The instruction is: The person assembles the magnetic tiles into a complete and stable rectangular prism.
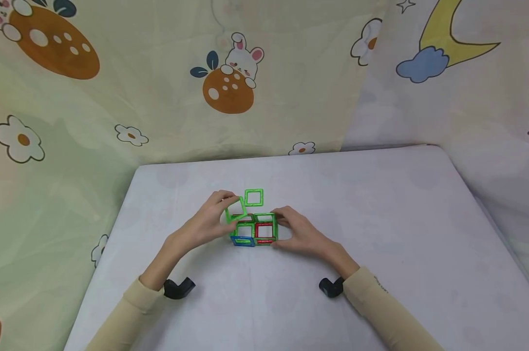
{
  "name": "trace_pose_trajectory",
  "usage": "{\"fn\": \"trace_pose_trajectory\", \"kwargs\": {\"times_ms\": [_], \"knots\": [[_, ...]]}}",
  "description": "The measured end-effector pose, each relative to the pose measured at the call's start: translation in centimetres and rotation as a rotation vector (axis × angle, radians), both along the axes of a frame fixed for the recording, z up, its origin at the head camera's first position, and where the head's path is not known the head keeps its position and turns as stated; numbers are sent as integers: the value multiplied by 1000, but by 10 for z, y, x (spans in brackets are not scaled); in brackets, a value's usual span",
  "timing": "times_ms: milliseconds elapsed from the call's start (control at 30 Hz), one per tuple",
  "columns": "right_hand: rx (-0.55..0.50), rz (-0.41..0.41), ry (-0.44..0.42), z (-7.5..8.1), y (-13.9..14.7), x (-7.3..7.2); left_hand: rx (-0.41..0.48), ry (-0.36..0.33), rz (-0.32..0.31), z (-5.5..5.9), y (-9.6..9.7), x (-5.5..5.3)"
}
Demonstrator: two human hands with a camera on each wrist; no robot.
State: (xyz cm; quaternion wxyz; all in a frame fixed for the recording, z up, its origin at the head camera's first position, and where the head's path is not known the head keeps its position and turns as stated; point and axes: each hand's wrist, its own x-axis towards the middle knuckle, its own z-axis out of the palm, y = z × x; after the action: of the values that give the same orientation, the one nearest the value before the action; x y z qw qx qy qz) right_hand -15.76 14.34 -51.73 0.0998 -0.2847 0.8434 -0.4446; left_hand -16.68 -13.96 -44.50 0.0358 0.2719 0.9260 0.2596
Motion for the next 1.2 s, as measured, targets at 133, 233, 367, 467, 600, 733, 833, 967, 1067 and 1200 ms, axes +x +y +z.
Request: {"fn": "trace_pose_trajectory", "kwargs": {"times_ms": [133,233,367,467,600,733,833,967,1067,1200], "knots": [[-25,16,3,0,1,-1,12,3,-104,5,10,4],[-30,21,17,-1,2,-1,0,31,-180,6,20,6],[-53,31,22,-3,4,-1,-46,55,-248,4,32,6],[-73,40,7,-3,4,-1,-80,38,-275,3,40,6],[-77,38,-3,-3,5,-1,-118,13,-298,1,47,6],[-81,37,-7,-4,5,-2,-154,16,-304,-1,50,6],[-79,39,-1,-4,5,-2,-174,21,-302,-3,52,6],[-67,37,16,-3,5,-3,-189,38,-303,-5,53,5],[-67,35,14,-2,5,-2,-189,47,-307,-6,54,5],[-61,27,3,0,6,-2,-189,35,-301,-6,55,5]]}}
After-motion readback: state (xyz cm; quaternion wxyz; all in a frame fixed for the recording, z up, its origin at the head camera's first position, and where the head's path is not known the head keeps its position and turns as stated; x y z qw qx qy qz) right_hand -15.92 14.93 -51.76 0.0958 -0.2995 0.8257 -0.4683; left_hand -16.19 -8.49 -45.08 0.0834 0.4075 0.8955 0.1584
